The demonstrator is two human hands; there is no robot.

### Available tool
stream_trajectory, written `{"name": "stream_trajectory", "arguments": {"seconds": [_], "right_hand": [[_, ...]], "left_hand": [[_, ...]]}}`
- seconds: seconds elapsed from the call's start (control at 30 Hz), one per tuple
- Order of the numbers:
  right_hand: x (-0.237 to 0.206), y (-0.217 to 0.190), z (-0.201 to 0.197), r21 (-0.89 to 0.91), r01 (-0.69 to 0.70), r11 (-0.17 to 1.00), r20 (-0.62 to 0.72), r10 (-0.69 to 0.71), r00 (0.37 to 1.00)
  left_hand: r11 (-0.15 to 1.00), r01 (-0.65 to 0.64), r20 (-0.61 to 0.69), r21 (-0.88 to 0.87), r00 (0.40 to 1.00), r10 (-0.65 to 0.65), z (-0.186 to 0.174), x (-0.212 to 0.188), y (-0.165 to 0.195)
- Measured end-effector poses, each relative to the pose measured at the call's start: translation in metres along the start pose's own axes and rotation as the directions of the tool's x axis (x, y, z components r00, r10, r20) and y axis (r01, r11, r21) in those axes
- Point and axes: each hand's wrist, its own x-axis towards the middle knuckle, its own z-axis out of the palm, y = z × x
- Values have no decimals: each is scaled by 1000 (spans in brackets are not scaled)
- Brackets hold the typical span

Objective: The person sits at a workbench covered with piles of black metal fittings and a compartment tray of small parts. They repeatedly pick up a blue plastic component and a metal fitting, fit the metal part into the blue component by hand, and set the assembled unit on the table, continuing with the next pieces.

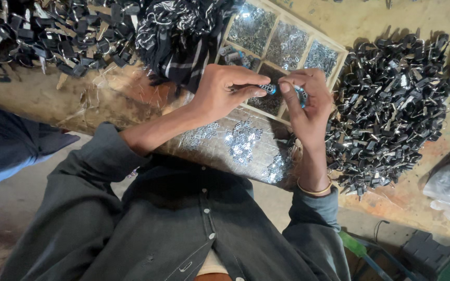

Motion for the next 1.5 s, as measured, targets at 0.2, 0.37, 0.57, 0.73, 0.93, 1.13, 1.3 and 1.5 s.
{"name": "stream_trajectory", "arguments": {"seconds": [0.2,0.37,0.57,0.73,0.93,1.13,1.3,1.5], "right_hand": [[-4,-11,9,30,-3,1000,25,2,1000],[-3,-17,9,-73,28,997,3,-28,1000],[-3,-21,5,-164,117,979,47,-111,993],[-3,-23,4,-166,81,983,27,-78,997],[-4,-25,5,-298,184,937,65,-172,983],[-2,-14,1,-60,-15,998,105,21,994],[4,-3,9,-454,65,889,54,-45,998],[2,-3,5,-438,79,896,105,-36,994]], "left_hand": [[998,36,-4,-43,999,-36,2,0,3],[996,69,-2,-62,998,-69,4,-3,2],[998,52,3,-41,999,-51,4,-4,-2],[997,60,6,-48,998,-60,4,-4,-2],[1000,25,-1,-10,1000,-25,4,-2,0],[1000,10,3,-1,1000,-10,6,-4,-1],[996,77,-8,-53,997,-77,6,-7,-2],[989,111,-7,-94,994,-112,4,-10,-3]]}}
